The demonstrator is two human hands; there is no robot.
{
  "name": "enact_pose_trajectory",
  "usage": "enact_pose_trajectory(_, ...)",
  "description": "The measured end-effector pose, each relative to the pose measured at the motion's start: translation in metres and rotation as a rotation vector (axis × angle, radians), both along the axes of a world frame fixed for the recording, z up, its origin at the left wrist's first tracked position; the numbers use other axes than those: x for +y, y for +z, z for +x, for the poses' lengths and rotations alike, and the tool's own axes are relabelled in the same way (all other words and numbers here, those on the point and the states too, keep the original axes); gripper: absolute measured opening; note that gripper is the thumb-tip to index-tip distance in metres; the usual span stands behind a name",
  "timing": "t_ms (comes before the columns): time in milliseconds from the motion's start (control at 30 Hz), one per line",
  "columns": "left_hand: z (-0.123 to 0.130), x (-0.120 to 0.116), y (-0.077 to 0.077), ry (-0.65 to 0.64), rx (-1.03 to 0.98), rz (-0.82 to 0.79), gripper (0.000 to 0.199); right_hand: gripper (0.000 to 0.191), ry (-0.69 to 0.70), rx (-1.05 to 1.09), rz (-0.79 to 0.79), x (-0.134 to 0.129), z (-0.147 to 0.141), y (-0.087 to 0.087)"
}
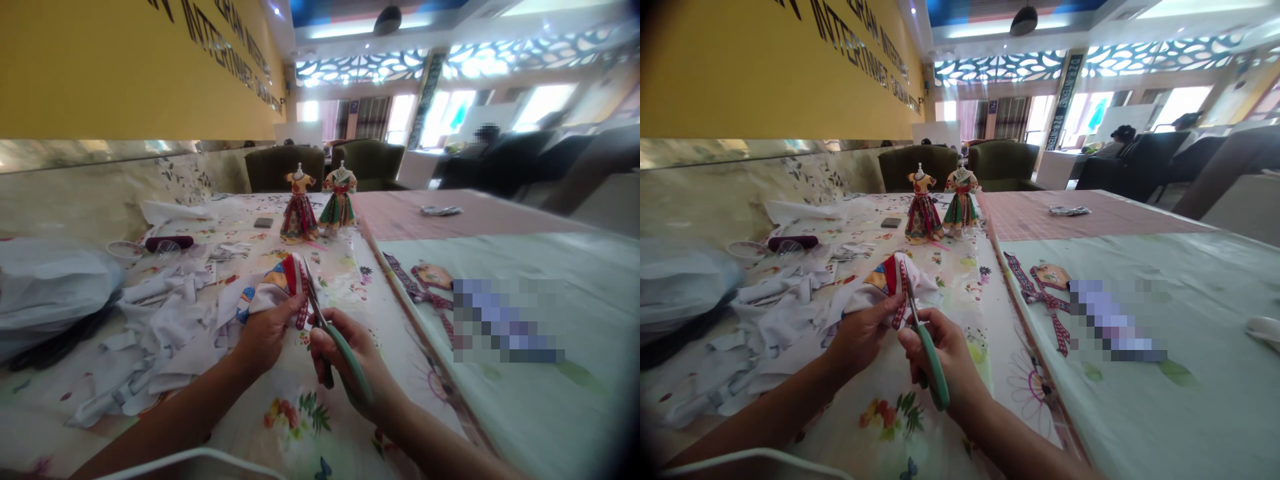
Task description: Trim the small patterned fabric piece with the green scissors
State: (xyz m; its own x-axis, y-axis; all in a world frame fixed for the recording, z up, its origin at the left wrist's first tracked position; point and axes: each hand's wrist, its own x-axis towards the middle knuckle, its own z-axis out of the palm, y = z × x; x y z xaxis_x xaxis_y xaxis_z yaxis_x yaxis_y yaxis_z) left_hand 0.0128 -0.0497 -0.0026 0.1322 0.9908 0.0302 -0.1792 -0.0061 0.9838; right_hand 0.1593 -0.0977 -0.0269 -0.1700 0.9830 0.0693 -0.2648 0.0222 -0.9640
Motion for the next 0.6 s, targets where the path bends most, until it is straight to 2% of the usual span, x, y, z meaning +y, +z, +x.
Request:
enact_pose_trajectory(100, -0.003, -0.001, 0.001, 0.007, 0.004, 0.029, 0.008, 0.035, -0.002, 0.003, -0.002, 0.000, 0.000, 0.000)
enact_pose_trajectory(233, -0.006, 0.000, -0.002, 0.020, 0.026, 0.094, 0.012, 0.034, -0.010, 0.011, -0.001, 0.000, 0.000, 0.000)
enact_pose_trajectory(400, -0.001, -0.001, 0.001, 0.019, -0.018, 0.002, 0.012, 0.034, -0.015, -0.003, 0.004, 0.000, 0.000, 0.000)
enact_pose_trajectory(600, 0.003, -0.002, 0.009, 0.000, -0.016, 0.027, 0.007, 0.034, -0.008, -0.006, 0.007, 0.001, 0.000, -0.001)
